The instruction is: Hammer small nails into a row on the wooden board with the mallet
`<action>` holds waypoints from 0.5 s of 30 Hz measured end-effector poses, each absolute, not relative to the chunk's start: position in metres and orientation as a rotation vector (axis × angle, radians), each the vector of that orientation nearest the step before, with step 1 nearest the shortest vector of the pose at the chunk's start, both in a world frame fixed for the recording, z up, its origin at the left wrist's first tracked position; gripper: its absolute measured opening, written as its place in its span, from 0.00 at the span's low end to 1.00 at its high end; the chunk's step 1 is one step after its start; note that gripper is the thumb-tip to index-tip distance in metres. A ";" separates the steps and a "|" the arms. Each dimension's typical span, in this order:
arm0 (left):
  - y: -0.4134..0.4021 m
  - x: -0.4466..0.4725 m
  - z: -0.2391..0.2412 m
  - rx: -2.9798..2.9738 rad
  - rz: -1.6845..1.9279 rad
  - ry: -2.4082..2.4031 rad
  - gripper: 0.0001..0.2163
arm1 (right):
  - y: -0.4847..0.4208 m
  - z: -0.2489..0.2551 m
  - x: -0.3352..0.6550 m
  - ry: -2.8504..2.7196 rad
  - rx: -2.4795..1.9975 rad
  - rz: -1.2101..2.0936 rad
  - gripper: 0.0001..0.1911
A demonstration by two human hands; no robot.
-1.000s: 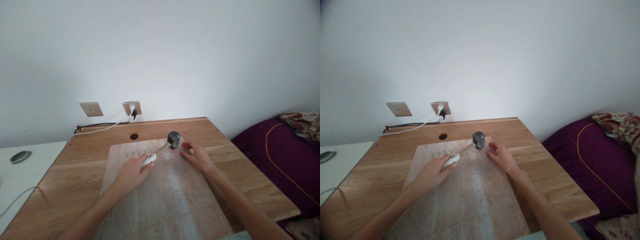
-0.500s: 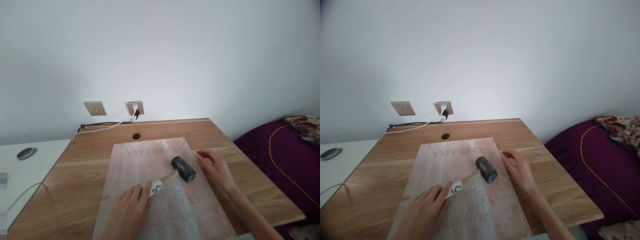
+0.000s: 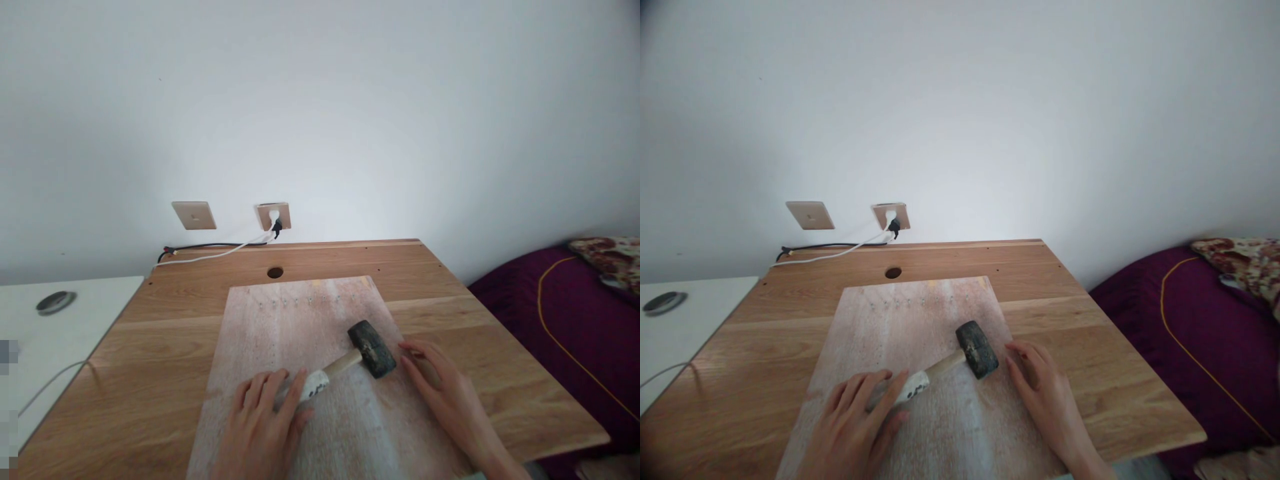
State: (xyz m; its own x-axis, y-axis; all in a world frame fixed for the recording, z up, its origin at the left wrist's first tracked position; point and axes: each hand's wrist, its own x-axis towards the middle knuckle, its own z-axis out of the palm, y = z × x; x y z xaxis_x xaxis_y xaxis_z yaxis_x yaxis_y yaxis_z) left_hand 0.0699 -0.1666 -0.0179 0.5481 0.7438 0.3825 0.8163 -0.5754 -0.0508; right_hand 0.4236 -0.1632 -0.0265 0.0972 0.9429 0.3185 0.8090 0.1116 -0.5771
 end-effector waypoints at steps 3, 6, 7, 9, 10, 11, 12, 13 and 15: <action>-0.166 0.034 -0.018 -2.534 -0.559 -1.369 0.22 | -0.177 -0.031 0.423 -1.865 -1.668 0.080 0.14; -0.169 -0.009 -0.025 -2.440 -0.569 -1.487 0.26 | -0.189 -0.036 0.420 -2.008 -1.628 -0.123 0.17; -0.171 -0.020 -0.029 -2.435 -0.563 -1.478 0.28 | -0.192 -0.037 0.419 -2.040 -1.634 -0.188 0.18; -0.174 -0.031 -0.036 -2.460 -0.529 -1.435 0.32 | -0.196 -0.039 0.419 -2.074 -1.658 -0.293 0.20; -0.176 -0.030 -0.038 -2.478 -0.515 -1.427 0.34 | -0.197 -0.040 0.420 -2.082 -1.672 -0.325 0.20; -0.177 -0.027 -0.039 -2.497 -0.507 -1.433 0.35 | -0.198 -0.041 0.423 -2.087 -1.689 -0.348 0.20; -0.177 -0.021 -0.039 -2.518 -0.509 -1.448 0.35 | -0.198 -0.041 0.426 -2.086 -1.709 -0.370 0.20; -0.175 -0.013 -0.037 -2.541 -0.520 -1.464 0.35 | -0.197 -0.042 0.431 -2.084 -1.729 -0.393 0.21; -0.169 0.005 -0.032 -2.613 -0.527 -1.476 0.35 | -0.195 -0.042 0.446 -2.066 -1.769 -0.437 0.22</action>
